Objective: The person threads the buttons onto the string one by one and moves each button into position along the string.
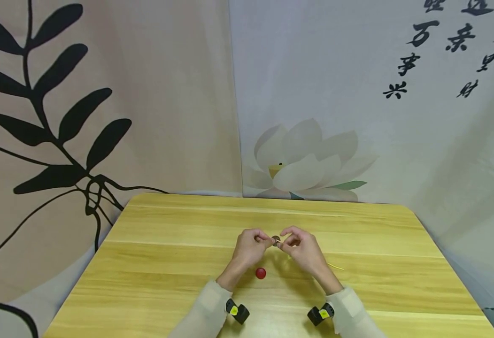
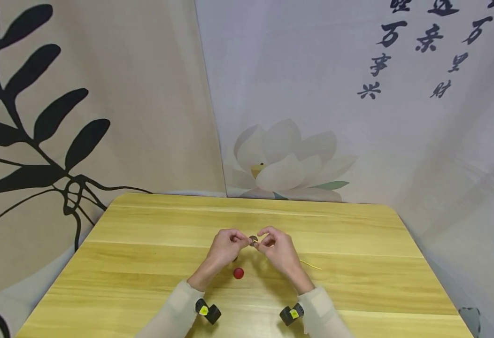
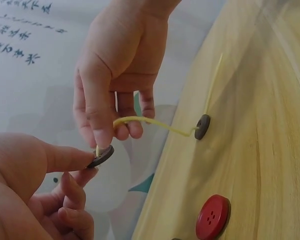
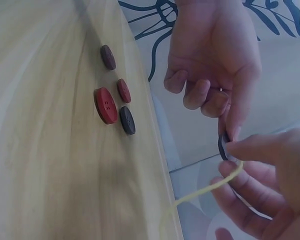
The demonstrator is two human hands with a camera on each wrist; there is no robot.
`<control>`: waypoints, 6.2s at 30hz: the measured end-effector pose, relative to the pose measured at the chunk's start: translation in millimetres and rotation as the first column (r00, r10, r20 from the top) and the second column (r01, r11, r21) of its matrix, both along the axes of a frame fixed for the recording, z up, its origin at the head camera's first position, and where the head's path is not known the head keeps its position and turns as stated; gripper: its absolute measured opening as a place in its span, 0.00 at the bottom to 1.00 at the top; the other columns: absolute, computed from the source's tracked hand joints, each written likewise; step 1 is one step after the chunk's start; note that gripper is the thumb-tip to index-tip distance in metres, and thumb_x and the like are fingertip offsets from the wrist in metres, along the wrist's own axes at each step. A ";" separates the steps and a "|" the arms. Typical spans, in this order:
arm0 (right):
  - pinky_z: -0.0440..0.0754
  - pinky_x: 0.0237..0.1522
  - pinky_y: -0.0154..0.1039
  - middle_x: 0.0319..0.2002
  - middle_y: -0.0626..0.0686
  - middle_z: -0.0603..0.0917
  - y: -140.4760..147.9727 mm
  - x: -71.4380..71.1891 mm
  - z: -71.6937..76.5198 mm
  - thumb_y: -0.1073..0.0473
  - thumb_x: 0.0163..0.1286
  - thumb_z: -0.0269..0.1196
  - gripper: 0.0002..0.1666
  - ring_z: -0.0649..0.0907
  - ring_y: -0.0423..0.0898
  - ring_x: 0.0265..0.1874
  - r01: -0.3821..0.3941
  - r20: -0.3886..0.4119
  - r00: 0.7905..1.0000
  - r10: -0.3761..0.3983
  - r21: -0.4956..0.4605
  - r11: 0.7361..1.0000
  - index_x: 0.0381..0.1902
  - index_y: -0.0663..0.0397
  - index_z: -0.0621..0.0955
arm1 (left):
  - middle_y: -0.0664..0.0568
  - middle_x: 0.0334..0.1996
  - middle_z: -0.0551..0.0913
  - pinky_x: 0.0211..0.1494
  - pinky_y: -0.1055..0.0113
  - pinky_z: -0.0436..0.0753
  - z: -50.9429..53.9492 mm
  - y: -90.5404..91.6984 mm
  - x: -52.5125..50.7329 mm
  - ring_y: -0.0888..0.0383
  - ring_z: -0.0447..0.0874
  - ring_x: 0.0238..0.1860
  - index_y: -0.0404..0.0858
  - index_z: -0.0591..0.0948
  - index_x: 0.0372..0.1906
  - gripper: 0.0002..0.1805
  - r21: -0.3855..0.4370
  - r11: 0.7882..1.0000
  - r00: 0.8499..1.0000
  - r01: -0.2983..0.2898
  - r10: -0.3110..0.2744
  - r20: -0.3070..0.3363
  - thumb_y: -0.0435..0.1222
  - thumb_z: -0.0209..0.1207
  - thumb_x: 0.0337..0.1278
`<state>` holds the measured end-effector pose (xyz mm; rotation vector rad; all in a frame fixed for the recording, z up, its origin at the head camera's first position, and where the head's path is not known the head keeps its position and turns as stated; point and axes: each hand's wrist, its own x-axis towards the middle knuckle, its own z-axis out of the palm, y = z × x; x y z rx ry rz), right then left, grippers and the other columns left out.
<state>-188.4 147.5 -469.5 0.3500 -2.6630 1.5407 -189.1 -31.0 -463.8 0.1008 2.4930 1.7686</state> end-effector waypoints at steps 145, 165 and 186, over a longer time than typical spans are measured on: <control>0.76 0.55 0.56 0.40 0.44 0.86 36.8 -5.1 -30.7 0.68 0.61 0.69 0.16 0.83 0.48 0.46 -0.138 -0.013 0.990 0.140 0.112 0.984 0.46 0.49 0.81 | 0.53 0.29 0.76 0.30 0.67 0.70 10.9 -22.2 -1.5 0.58 0.69 0.28 0.38 0.86 0.37 0.09 0.010 1.000 1.000 -0.008 0.008 0.000 0.40 0.61 0.66; 0.77 0.54 0.53 0.40 0.46 0.86 53.2 -4.8 -40.6 0.68 0.62 0.69 0.15 0.84 0.48 0.45 -0.157 0.037 0.987 0.154 0.109 0.981 0.45 0.52 0.81 | 0.53 0.27 0.76 0.32 0.66 0.71 15.6 -29.1 -4.3 0.58 0.70 0.28 0.38 0.86 0.37 0.08 0.036 0.998 0.999 -0.044 0.044 0.004 0.38 0.61 0.66; 0.75 0.56 0.52 0.40 0.46 0.86 66.8 -3.7 -40.2 0.69 0.61 0.69 0.15 0.82 0.46 0.45 -0.090 0.100 0.992 0.075 0.161 0.983 0.45 0.53 0.82 | 0.52 0.29 0.75 0.33 0.65 0.70 16.6 -37.2 -6.8 0.56 0.70 0.31 0.35 0.86 0.41 0.10 0.074 0.994 0.996 -0.084 0.082 0.033 0.39 0.60 0.67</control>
